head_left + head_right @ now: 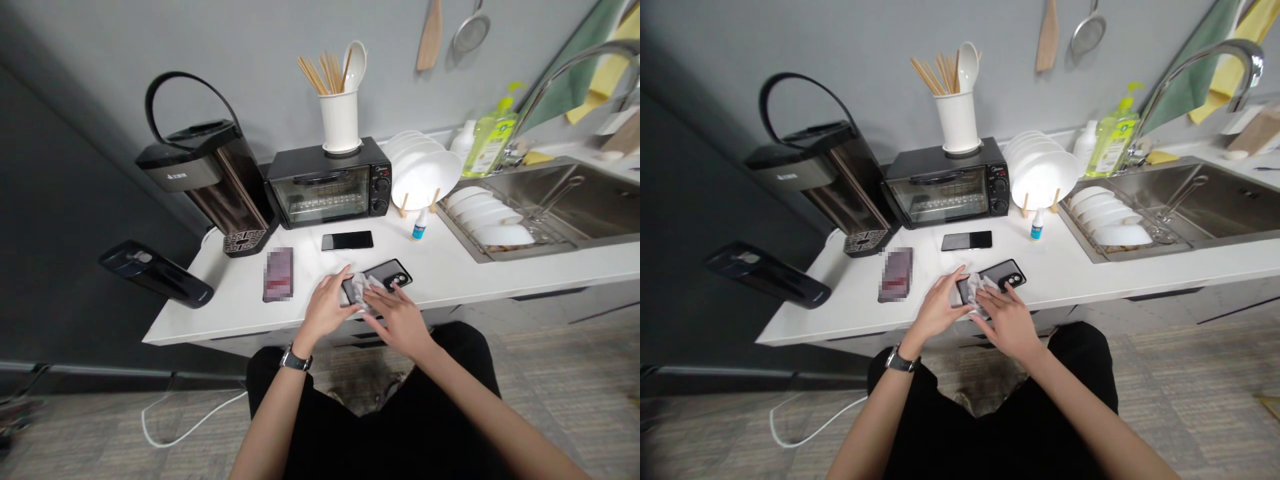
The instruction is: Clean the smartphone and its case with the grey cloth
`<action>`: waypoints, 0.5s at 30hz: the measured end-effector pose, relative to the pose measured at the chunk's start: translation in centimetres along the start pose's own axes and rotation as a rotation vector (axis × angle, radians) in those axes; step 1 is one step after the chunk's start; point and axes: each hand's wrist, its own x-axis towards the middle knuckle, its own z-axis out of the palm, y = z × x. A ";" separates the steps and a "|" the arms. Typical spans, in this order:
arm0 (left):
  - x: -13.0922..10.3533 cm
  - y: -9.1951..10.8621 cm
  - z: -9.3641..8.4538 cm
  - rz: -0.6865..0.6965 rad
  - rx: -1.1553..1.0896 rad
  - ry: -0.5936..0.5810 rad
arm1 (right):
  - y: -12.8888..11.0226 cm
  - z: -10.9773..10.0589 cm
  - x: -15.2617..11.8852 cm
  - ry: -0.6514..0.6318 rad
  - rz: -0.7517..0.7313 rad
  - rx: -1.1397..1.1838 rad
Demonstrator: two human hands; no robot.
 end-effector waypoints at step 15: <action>0.1 -0.1 -0.1 0.006 -0.031 -0.031 | -3.6 1.9 2.1 0.010 0.008 0.015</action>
